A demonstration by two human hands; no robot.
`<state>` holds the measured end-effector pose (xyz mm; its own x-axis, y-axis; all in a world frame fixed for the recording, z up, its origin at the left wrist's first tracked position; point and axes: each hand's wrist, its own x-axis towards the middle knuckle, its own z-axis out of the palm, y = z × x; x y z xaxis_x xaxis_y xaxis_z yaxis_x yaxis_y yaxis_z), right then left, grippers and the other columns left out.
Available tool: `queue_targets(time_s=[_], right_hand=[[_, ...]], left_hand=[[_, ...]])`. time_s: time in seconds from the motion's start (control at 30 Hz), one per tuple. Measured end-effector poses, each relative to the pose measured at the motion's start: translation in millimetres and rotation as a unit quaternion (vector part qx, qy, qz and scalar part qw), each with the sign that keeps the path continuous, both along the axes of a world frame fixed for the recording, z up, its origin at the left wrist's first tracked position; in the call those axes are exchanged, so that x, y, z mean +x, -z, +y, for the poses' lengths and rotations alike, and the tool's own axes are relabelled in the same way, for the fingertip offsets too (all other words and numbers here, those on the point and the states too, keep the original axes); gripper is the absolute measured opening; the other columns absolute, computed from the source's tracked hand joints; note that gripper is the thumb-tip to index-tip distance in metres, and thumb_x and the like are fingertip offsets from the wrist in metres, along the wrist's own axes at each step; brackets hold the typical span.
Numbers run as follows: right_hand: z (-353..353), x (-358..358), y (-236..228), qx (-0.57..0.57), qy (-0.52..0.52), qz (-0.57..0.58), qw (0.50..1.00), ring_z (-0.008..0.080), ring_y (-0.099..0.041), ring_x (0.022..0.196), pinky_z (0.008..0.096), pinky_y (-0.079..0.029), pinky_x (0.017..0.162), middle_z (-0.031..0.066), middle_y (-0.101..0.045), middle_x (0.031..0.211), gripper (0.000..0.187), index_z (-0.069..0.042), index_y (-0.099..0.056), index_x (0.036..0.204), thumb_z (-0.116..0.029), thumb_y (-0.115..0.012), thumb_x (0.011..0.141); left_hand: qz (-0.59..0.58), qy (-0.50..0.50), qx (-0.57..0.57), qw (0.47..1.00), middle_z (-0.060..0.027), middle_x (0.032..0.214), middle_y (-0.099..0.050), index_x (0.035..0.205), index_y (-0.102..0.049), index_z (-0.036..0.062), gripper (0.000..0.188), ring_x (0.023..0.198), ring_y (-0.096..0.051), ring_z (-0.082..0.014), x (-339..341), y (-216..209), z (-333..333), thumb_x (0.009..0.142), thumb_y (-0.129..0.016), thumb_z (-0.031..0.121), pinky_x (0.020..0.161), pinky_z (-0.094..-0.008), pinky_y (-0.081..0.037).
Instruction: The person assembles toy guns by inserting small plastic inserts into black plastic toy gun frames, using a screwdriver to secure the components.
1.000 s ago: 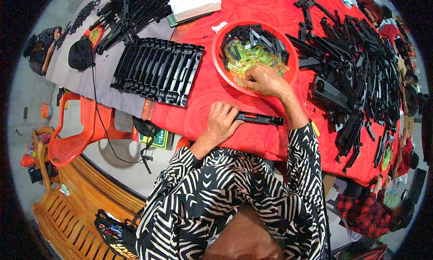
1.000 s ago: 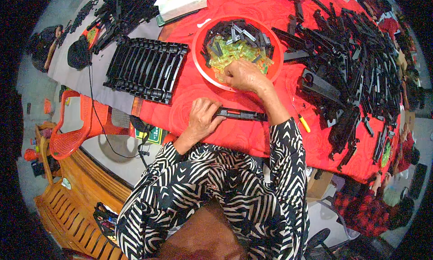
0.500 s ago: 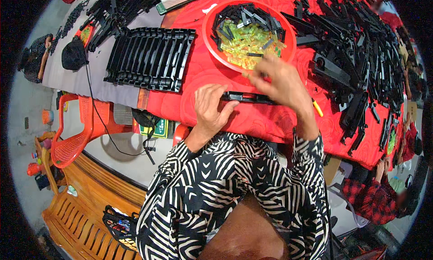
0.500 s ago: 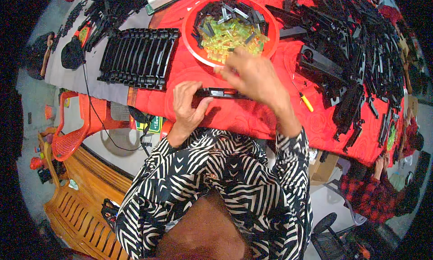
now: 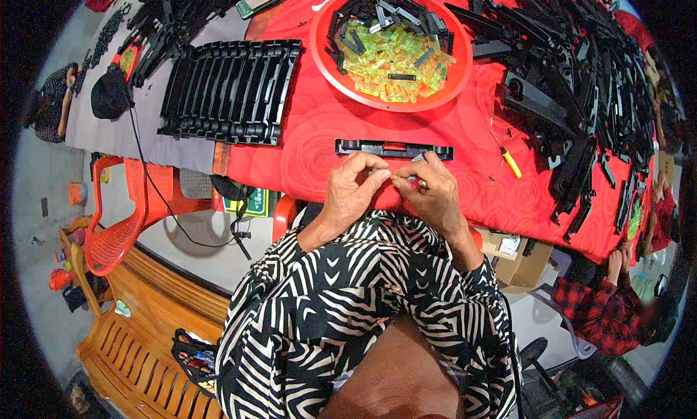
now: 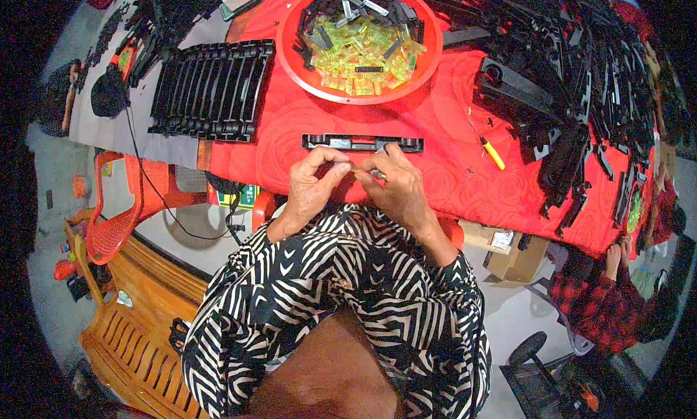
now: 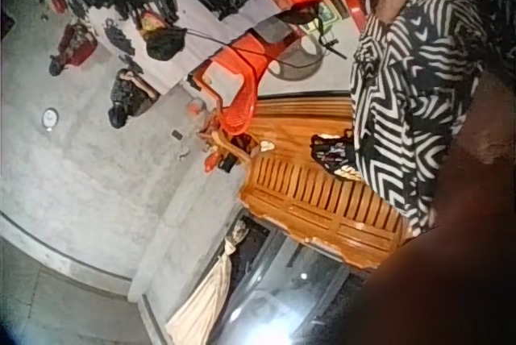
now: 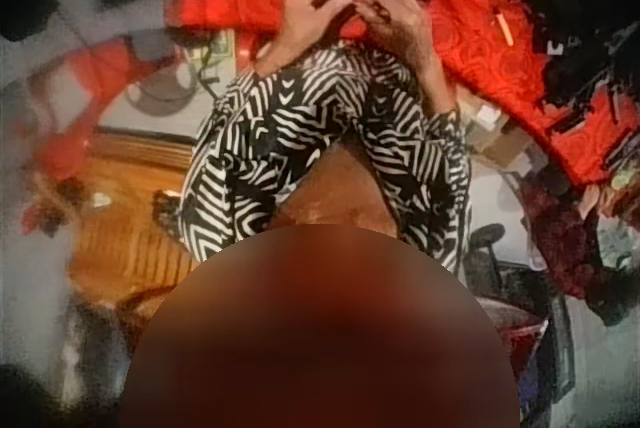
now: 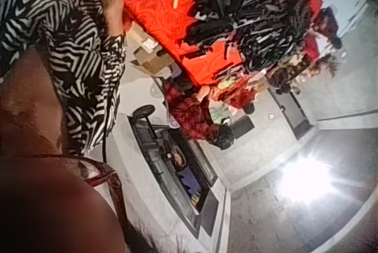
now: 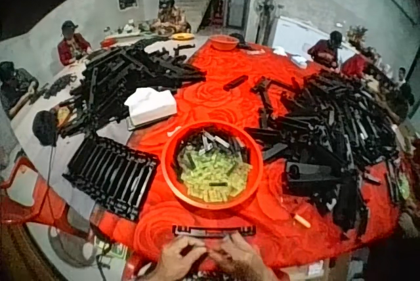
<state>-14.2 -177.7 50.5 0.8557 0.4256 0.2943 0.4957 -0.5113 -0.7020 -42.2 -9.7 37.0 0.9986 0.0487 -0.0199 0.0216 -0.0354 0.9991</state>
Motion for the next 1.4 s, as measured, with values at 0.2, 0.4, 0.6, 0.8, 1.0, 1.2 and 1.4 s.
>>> queue_targets(time_s=[0.2,0.4,0.6,0.8,1.0,1.2,1.4], right_hand=[[-2,15,-8,-0.113,0.079,0.009,0.99,0.0299,-0.055,0.062,0.04,-0.045,0.049,0.0099,-0.05,0.077,0.01,-0.005,-0.057,0.081,-0.013,-0.063,0.077],[6,28,-8,-0.234,0.061,0.03,0.97,0.034,-0.057,0.063,0.0453,-0.045,0.051,0.0126,-0.05,0.083,0.014,-0.006,-0.055,0.079,-0.019,-0.058,0.081],[11,39,-15,-0.27,0.043,0.055,0.96,0.0352,-0.058,0.064,0.0466,-0.046,0.055,0.0145,-0.052,0.081,0.014,-0.004,-0.057,0.075,-0.017,-0.058,0.078],[14,45,-17,-0.303,0.057,0.084,0.947,0.035,-0.058,0.069,0.0464,-0.046,0.059,0.0142,-0.054,0.079,0.015,-0.004,-0.059,0.072,-0.018,-0.058,0.077],[17,49,-10,-0.329,0.028,0.022,0.943,0.0331,-0.062,0.062,0.044,-0.049,0.052,0.0163,-0.057,0.08,0.012,-0.004,-0.06,0.068,-0.013,-0.055,0.074],[23,41,0,-0.302,0.079,0.027,0.95,0.0324,-0.063,0.061,0.0439,-0.049,0.052,0.0143,-0.056,0.078,0.011,-0.004,-0.059,0.072,-0.014,-0.057,0.075],[24,34,-2,-0.287,0.169,0.046,0.942,0.0322,-0.062,0.062,0.0425,-0.049,0.053,0.0126,-0.055,0.078,0.017,-0.004,-0.058,0.076,-0.021,-0.058,0.08]], left_hand=[[-0.265,-0.004,0.402,0.876,-0.011,0.1,-0.052,0.086,-0.057,0.0044,0.029,0.099,-0.048,-0.0316,29,4,19,0.065,-0.071,0.019,0.082,-0.0431,-0.036],[-0.301,0.067,0.434,0.846,-0.0104,0.1,-0.051,0.083,-0.057,0.0044,0.029,0.1,-0.048,-0.0301,39,17,22,0.064,-0.072,0.019,0.082,-0.0437,-0.037],[-0.264,0.023,0.387,0.883,-0.0092,0.08,-0.061,0.085,-0.06,0.0032,0.017,0.079,-0.058,-0.0265,43,18,17,0.073,-0.067,0.011,0.069,-0.0366,-0.043],[-0.103,0.061,0.337,0.934,-0.0126,0.078,-0.06,0.082,-0.058,0.0027,0.013,0.076,-0.058,-0.0304,57,9,19,0.073,-0.065,0.009,0.066,-0.0385,-0.044],[-0.05,0.14,0.392,0.908,-0.013,0.076,-0.059,0.08,-0.06,0.0047,0.015,0.079,-0.057,-0.0305,69,6,18,0.074,-0.065,0.018,0.068,-0.0403,-0.044],[-0.021,0.187,0.405,0.895,-0.0132,0.072,-0.059,0.078,-0.06,0.0045,0.021,0.075,-0.057,-0.0319,79,8,19,0.072,-0.067,0.023,0.064,-0.0419,-0.043],[-0.025,0.177,0.39,0.903,-0.0133,0.063,-0.057,0.073,-0.059,0.0051,0.023,0.067,-0.058,-0.0328,82,6,10,0.069,-0.07,0.025,0.058,-0.0427,-0.042]])
